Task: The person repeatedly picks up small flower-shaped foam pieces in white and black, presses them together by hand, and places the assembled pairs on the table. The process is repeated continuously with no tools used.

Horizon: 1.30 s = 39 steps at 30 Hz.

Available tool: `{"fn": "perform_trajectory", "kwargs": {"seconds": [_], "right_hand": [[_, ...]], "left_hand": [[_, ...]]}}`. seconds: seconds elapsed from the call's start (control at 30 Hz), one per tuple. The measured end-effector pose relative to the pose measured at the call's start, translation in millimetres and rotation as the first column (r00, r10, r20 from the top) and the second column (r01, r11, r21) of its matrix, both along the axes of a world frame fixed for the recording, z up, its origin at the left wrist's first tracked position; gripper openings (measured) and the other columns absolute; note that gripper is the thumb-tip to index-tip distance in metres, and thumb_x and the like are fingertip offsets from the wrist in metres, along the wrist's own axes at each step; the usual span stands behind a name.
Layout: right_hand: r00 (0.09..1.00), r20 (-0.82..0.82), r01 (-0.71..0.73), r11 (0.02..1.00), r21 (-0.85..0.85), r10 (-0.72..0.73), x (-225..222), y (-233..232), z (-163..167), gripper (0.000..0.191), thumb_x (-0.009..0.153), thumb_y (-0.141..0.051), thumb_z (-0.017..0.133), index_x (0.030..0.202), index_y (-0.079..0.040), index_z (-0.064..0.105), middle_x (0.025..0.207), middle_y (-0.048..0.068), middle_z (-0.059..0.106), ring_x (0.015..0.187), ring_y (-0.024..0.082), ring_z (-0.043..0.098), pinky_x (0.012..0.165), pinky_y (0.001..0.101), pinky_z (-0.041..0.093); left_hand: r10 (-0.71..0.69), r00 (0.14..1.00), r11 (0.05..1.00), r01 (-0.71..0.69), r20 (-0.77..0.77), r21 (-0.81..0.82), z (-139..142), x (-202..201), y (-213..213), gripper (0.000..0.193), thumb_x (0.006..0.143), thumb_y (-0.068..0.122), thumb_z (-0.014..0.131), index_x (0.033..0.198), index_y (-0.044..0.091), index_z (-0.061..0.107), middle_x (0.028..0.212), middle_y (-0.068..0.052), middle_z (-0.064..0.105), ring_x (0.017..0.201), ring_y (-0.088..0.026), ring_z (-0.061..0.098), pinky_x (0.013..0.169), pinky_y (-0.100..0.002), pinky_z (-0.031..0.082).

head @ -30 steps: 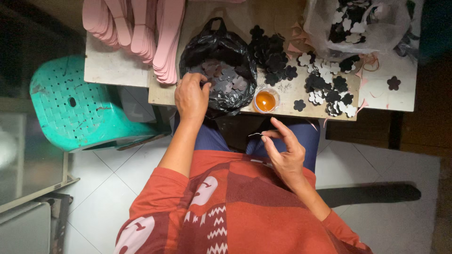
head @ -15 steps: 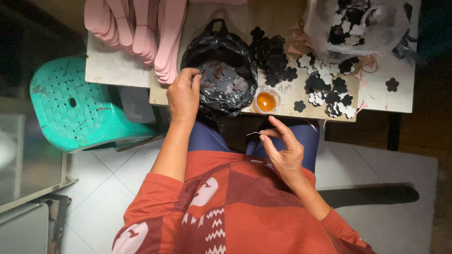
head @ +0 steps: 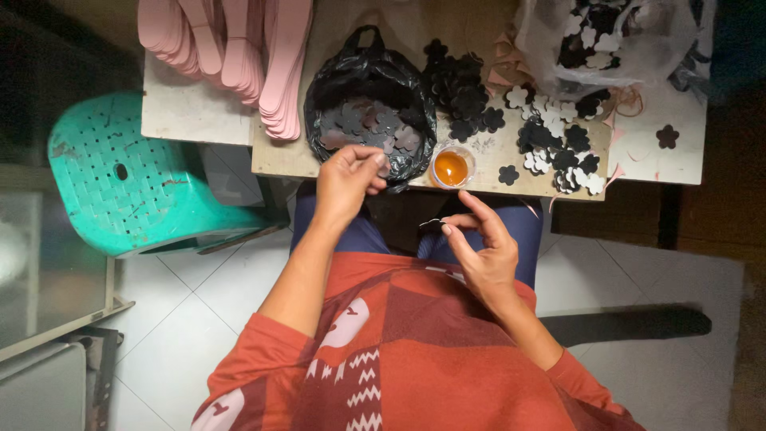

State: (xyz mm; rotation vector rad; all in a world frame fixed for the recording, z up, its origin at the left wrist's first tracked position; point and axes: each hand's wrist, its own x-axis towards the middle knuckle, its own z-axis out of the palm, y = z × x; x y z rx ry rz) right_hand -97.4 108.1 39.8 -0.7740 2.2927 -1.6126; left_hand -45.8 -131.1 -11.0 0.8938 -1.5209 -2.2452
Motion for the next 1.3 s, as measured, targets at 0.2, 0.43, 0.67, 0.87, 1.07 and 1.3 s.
{"fn": "perform_trajectory", "kwargs": {"seconds": [0.2, 0.43, 0.67, 0.87, 1.07, 1.3], "right_hand": [[0.927, 0.370, 0.006, 0.986, -0.165, 0.057, -7, 5, 1, 0.060, 0.091, 0.004, 0.073, 0.146, 0.004, 0.051, 0.102, 0.008, 0.073, 0.096, 0.010, 0.067, 0.089, 0.0243, 0.054], [0.817, 0.572, 0.037, 0.982, -0.185, 0.077, -11, 7, 3, 0.059, 0.090, 0.006, 0.072, 0.145, 0.004, 0.052, 0.099, 0.008, 0.073, 0.090, 0.009, 0.066, 0.084, 0.0225, 0.052], [0.790, 0.609, 0.025, 0.990, -0.138, 0.065, -11, 10, 7, 0.061, 0.089, 0.006, 0.071, 0.146, 0.003, 0.052, 0.096, 0.006, 0.073, 0.087, 0.007, 0.065, 0.082, 0.0213, 0.051], [0.807, 0.588, -0.009, 0.997, -0.082, 0.056, -11, 9, 14, 0.063, 0.087, 0.006, 0.071, 0.147, 0.001, 0.052, 0.092, 0.004, 0.071, 0.081, 0.004, 0.061, 0.074, 0.0180, 0.049], [0.829, 0.556, -0.103, 0.994, 0.047, 0.060, -10, 5, 22, 0.067, 0.086, 0.005, 0.070, 0.149, -0.002, 0.050, 0.089, 0.001, 0.070, 0.074, 0.001, 0.057, 0.065, 0.0163, 0.046], [0.838, 0.536, -0.180, 0.979, 0.098, 0.100, -11, 2, 21, 0.071, 0.085, 0.002, 0.071, 0.151, -0.004, 0.048, 0.088, 0.000, 0.069, 0.068, 0.000, 0.051, 0.059, 0.0166, 0.041]], "left_hand": [[-0.166, 0.986, 0.973, 0.162, -0.013, -0.164, -10, 29, 51, 0.018, 0.094, 0.013, 0.077, 0.106, 0.000, 0.078, 0.102, -0.004, 0.073, 0.081, -0.009, 0.070, 0.073, -0.022, 0.056], [-0.226, 0.971, 0.955, 0.205, 0.076, 0.215, -10, 50, 73, 0.022, 0.096, 0.015, 0.073, 0.112, 0.000, 0.075, 0.093, -0.007, 0.076, 0.079, -0.010, 0.068, 0.069, -0.022, 0.054], [-0.261, 0.964, 0.862, 0.211, 0.045, 0.461, 3, 55, 79, 0.038, 0.100, 0.032, 0.061, 0.123, 0.003, 0.069, 0.104, -0.006, 0.073, 0.091, -0.013, 0.070, 0.081, -0.030, 0.059], [-0.300, 0.953, 0.784, 0.226, 0.034, 0.577, 16, 55, 75, 0.061, 0.101, 0.053, 0.048, 0.133, 0.003, 0.065, 0.116, -0.010, 0.072, 0.105, -0.020, 0.070, 0.094, -0.038, 0.058], [-0.385, 0.919, 0.782, 0.276, 0.085, 0.558, 15, 55, 77, 0.066, 0.100, 0.055, 0.048, 0.131, 0.001, 0.066, 0.116, -0.012, 0.074, 0.100, -0.020, 0.072, 0.092, -0.037, 0.060], [-0.425, 0.899, 0.773, 0.298, 0.109, 0.561, 8, 55, 81, 0.067, 0.099, 0.054, 0.050, 0.133, -0.003, 0.064, 0.111, -0.011, 0.074, 0.095, -0.020, 0.074, 0.087, -0.035, 0.061]]}}
